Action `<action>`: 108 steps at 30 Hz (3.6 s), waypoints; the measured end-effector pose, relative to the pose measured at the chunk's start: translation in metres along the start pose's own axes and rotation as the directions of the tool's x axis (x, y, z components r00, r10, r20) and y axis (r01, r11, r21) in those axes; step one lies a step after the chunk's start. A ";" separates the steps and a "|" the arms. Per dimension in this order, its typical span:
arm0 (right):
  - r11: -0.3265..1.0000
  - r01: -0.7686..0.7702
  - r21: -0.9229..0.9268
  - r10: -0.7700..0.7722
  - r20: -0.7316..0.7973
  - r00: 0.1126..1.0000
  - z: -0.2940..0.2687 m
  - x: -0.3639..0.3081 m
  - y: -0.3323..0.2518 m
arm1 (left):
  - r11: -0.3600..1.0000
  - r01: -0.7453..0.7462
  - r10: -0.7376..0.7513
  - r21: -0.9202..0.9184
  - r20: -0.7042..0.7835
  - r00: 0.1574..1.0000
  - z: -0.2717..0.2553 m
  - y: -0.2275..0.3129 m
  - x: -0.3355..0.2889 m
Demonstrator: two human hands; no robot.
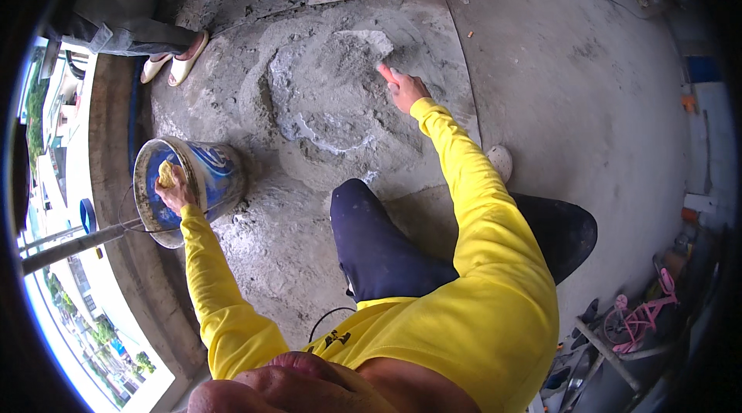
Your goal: The person mixes a pile of cement on the floor using a trowel in their right hand. They repeatedly scoop water from a nearby bucket with a yellow sponge held in their left hand and add it to the cement while mixing.
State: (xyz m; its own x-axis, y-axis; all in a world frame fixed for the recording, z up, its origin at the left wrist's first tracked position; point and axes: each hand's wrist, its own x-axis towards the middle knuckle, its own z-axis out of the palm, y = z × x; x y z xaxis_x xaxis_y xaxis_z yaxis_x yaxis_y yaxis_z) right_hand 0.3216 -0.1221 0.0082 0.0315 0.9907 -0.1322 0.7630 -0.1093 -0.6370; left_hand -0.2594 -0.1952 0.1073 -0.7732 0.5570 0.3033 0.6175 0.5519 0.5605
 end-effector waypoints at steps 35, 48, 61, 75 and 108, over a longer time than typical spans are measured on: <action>0.842 -0.538 0.034 0.529 -0.250 0.811 0.052 -0.098 0.073 | 0.998 0.027 -0.023 -0.065 0.062 0.998 0.011 0.013 -0.008; 0.958 -0.225 0.180 0.259 -0.195 0.946 0.095 -0.081 -0.102 | 0.999 0.016 -0.015 -0.034 0.029 0.999 0.011 -0.001 0.003; 0.710 -0.637 0.300 0.702 -0.239 0.671 0.102 -0.152 0.041 | 1.000 0.009 -0.008 -0.027 0.031 0.999 0.011 0.003 -0.002; 1.000 -0.025 0.000 0.025 -0.043 0.999 0.072 -0.118 -0.047 | 0.999 -0.012 0.013 -0.052 0.035 0.999 0.014 -0.012 0.009; 0.793 0.492 -0.360 -0.385 0.330 0.862 -0.038 -0.147 0.132 | 0.997 -0.059 0.061 0.048 -0.048 0.997 0.017 -0.034 0.019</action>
State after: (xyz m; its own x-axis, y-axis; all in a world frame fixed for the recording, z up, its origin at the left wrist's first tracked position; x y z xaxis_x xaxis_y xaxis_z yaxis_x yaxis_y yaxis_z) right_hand 0.4423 -0.2786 -0.0272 -0.4792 0.8696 -0.1191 0.8530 0.4294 -0.2965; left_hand -0.2929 -0.1930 0.0807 -0.7400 0.5592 0.3737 0.6681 0.5470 0.5044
